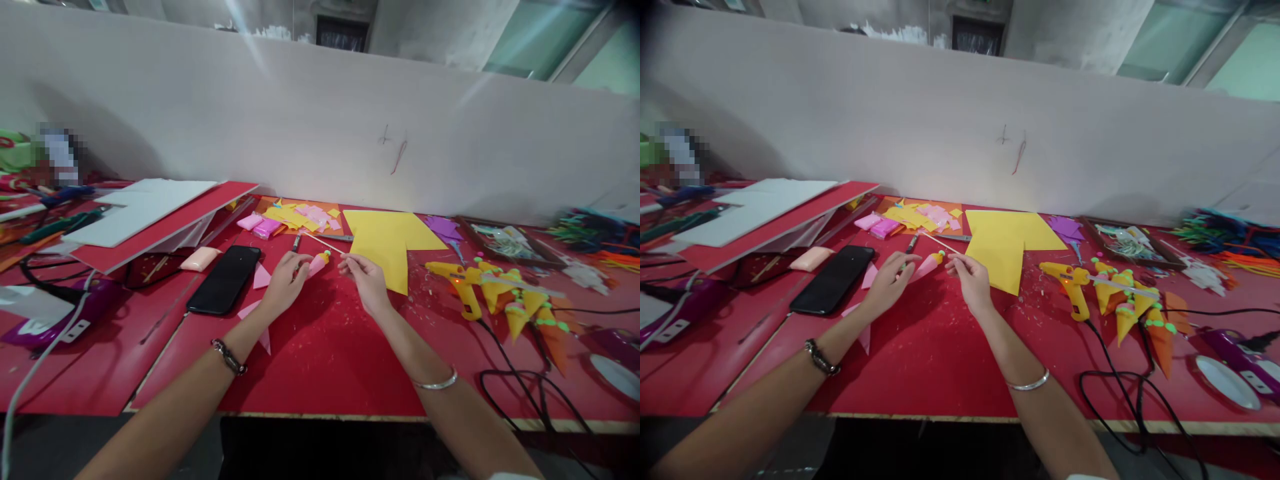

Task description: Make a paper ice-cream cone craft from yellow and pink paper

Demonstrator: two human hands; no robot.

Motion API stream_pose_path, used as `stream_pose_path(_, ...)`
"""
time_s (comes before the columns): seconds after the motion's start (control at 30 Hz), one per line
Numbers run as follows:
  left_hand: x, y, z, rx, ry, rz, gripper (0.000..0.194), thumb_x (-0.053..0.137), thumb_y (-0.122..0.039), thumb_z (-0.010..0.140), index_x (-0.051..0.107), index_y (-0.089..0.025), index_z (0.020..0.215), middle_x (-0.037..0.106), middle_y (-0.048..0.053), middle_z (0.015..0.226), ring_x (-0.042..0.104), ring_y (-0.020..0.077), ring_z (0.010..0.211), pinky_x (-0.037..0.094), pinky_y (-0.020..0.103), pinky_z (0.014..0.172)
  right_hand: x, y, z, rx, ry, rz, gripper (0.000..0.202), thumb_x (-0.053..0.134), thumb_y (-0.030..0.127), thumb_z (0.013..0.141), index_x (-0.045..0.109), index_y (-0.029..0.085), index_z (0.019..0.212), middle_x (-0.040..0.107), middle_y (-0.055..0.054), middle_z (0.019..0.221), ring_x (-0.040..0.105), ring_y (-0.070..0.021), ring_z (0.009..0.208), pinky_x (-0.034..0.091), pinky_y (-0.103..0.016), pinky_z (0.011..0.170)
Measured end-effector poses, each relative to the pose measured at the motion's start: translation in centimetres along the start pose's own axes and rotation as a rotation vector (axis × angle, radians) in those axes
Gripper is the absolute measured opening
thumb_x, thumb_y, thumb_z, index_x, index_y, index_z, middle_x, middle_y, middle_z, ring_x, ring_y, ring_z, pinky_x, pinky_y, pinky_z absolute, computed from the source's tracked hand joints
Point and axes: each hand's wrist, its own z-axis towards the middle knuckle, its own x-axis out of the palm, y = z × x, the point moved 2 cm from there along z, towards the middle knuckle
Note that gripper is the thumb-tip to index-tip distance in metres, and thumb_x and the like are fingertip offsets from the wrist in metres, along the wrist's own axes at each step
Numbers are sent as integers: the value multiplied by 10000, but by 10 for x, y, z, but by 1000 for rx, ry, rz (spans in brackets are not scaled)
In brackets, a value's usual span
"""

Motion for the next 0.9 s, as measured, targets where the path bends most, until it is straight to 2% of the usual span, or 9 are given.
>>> stream_pose_path(0.17, 8, 14, 6, 94, 25, 295, 286, 461, -326, 814, 521, -141, 1023, 509, 83, 913, 491, 193, 889, 394, 337, 835, 3, 1, -3, 15, 35, -13, 175, 584, 346, 701, 592, 172, 711, 559, 36, 511, 497, -73, 471, 415, -212, 515)
stream_pose_path(0.27, 11, 13, 7, 109, 11, 291, 283, 457, -317, 813, 512, -140, 1027, 508, 87, 926, 482, 203, 920, 384, 351, 849, 0, 0, 0, 16, 44, -30, 159, 601, 317, 688, 600, 169, 747, 606, 16, 584, 543, -86, 538, 447, -228, 577)
stream_pose_path(0.33, 10, 10, 7, 82, 6, 176, 281, 431, -282, 822, 485, -142, 1060, 503, 76, 920, 489, 181, 878, 397, 337, 826, -1, -1, 1, 15, 54, -44, 178, 590, 303, 697, 615, 171, 814, 644, -11, 692, 580, -104, 623, 468, -254, 652)
stream_pose_path(0.47, 11, 3, 5, 7, 38, -253, 289, 308, -187, 853, 415, -161, 1121, 496, 30, 850, 501, 114, 728, 425, 282, 745, 4, 3, -4, -19, 88, -109, 215, 544, 307, 738, 625, 192, 900, 663, -33, 806, 604, -127, 694, 476, -289, 718)
stream_pose_path(0.53, 12, -1, 2, -7, 86, -414, 331, 303, -217, 866, 352, -165, 1189, 503, 19, 819, 500, 99, 669, 433, 266, 704, 9, 9, -9, -108, 127, -224, 223, 534, 302, 753, 626, 207, 932, 660, -43, 869, 610, -147, 754, 477, -296, 726)
stream_pose_path(0.63, 14, -8, -3, -46, 174, -492, 438, 322, -316, 875, 258, -161, 1280, 536, 16, 762, 506, 107, 624, 442, 259, 657, 17, 20, -18, -315, 199, -437, 214, 519, 271, 773, 628, 230, 952, 646, -43, 926, 595, -162, 836, 466, -305, 754)
stream_pose_path(0.73, 15, -15, -8, -90, 205, -522, 442, 321, -368, 873, 312, -185, 1275, 574, 60, 947, 543, 151, 851, 437, 284, 780, 24, 28, -24, -464, 242, -549, 213, 481, 237, 803, 622, 235, 964, 638, -35, 906, 579, -150, 838, 453, -298, 765)
stream_pose_path(0.8, 14, -17, -11, -91, 209, -543, 416, 314, -377, 874, 365, -206, 1251, 498, 66, 1168, 452, 173, 1084, 369, 302, 917, 27, 30, -26, -506, 258, -566, 215, 468, 221, 814, 615, 229, 971, 630, -33, 905, 573, -141, 837, 451, -283, 756)
stream_pose_path(0.9, 14, -20, -13, -104, 230, -544, 411, 296, -374, 879, 379, -213, 1249, 392, 56, 1301, 345, 173, 1198, 281, 313, 1002, 29, 30, -28, -530, 279, -591, 203, 485, 211, 805, 615, 222, 961, 614, -35, 890, 563, -140, 839, 448, -276, 753)
